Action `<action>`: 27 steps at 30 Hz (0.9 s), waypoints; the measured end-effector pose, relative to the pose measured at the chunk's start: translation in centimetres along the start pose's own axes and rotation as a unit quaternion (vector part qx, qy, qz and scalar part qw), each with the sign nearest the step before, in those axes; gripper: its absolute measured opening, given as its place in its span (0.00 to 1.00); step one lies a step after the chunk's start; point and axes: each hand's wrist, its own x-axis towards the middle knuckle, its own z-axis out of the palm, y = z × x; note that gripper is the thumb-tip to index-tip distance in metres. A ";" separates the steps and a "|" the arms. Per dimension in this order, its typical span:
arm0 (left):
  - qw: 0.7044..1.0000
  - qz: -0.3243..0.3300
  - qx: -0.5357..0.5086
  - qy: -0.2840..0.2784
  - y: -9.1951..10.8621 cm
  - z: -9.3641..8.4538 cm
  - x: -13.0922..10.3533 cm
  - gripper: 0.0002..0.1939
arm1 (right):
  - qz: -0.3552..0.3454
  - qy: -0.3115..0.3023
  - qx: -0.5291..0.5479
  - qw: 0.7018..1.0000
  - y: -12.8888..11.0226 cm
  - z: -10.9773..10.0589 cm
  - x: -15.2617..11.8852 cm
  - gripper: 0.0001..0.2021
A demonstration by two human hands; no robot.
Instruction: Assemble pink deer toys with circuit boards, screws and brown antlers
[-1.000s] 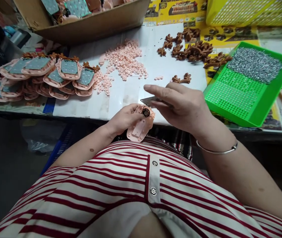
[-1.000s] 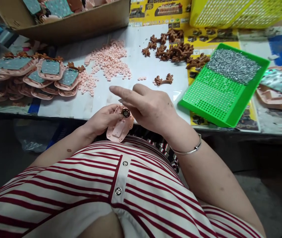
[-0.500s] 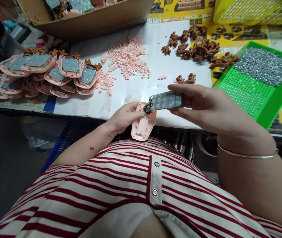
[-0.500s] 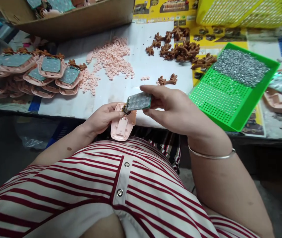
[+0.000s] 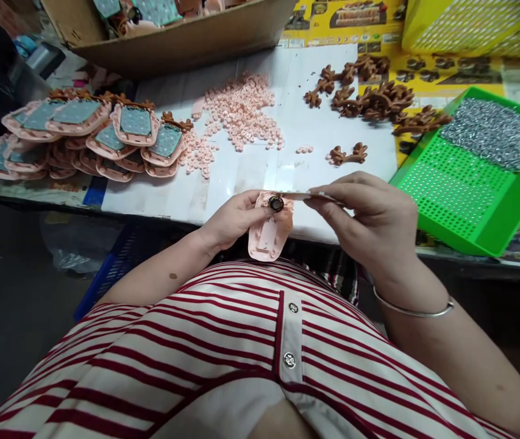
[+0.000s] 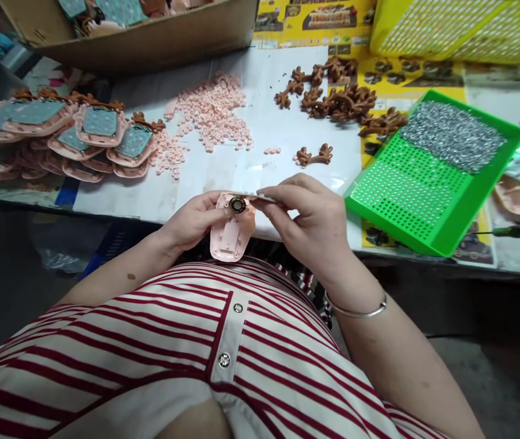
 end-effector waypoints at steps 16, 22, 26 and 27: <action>1.000 0.007 -0.021 0.017 0.2 -0.1 0.6 0.14 | -0.290 -0.063 -0.185 0.937 -0.4 2.9 -3.6 0.09; 0.999 0.005 -0.036 0.017 -0.1 -0.4 0.6 0.16 | -0.276 -0.060 -0.173 0.944 0.0 3.3 -3.8 0.09; 0.999 0.002 -0.040 0.005 -0.2 -1.1 0.6 0.18 | -0.274 -0.049 -0.169 0.945 0.1 3.6 -3.9 0.09; 0.999 -0.001 -0.044 0.003 -0.2 -1.2 0.6 0.18 | -0.272 -0.050 -0.169 0.946 0.0 3.6 -3.9 0.10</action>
